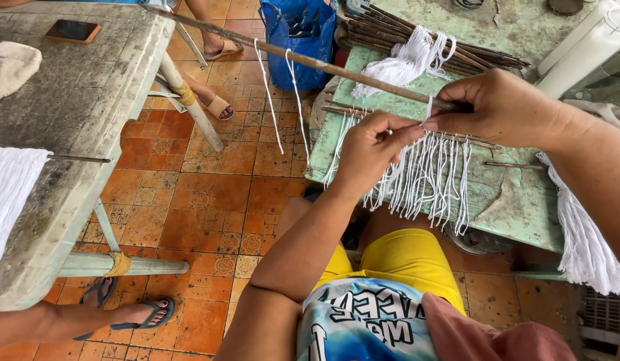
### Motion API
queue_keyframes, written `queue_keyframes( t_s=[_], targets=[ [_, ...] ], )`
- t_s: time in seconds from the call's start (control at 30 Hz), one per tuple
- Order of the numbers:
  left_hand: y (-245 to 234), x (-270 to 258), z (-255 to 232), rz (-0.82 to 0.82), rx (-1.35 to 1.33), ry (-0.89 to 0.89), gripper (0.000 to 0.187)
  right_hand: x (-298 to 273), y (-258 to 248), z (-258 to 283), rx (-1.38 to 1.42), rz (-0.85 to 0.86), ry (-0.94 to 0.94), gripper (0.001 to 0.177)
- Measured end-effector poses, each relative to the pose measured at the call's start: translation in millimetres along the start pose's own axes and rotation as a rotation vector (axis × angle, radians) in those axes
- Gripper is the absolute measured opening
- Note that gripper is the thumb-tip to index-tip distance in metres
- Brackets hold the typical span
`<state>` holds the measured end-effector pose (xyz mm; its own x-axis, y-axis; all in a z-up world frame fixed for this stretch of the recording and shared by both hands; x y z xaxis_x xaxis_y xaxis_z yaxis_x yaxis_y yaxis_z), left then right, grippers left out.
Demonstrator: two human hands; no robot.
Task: Tying individual candle wicks onto a wooden stick to prepare them for dipping.
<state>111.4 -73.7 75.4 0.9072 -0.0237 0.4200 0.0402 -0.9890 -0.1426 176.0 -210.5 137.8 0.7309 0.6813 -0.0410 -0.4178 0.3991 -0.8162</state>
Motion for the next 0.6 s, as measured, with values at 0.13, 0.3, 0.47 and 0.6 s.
queue_keyframes(
  t_s=[0.13,0.3,0.47,0.6],
  targets=[
    [-24,-8,6,-0.185,-0.152,-0.001,0.008,3,6,-2,-0.034,0.023,0.097,0.019],
    [-67,-8,8,-0.397,-0.391,0.092,0.007,5,10,-16,-0.017,0.047,0.194,0.018],
    [-101,-17,13,-0.545,-0.48,0.133,0.011,4,10,-23,-0.021,0.056,0.238,0.019],
    [-104,-31,23,-0.517,-0.256,0.117,0.007,7,8,-23,-0.051,0.062,0.238,0.018]
  ],
)
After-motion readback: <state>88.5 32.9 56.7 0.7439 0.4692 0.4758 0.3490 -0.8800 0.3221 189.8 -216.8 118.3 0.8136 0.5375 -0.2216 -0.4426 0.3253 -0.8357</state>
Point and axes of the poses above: each hand's wrist, its own x-axis towards the middle knuckle, its own y-axis out of the palm, z = x × y, the point moved 9 cm from there along x, towards the middle knuckle, and after that the axes turned 7 degrees about x, right-handed, at the moved point
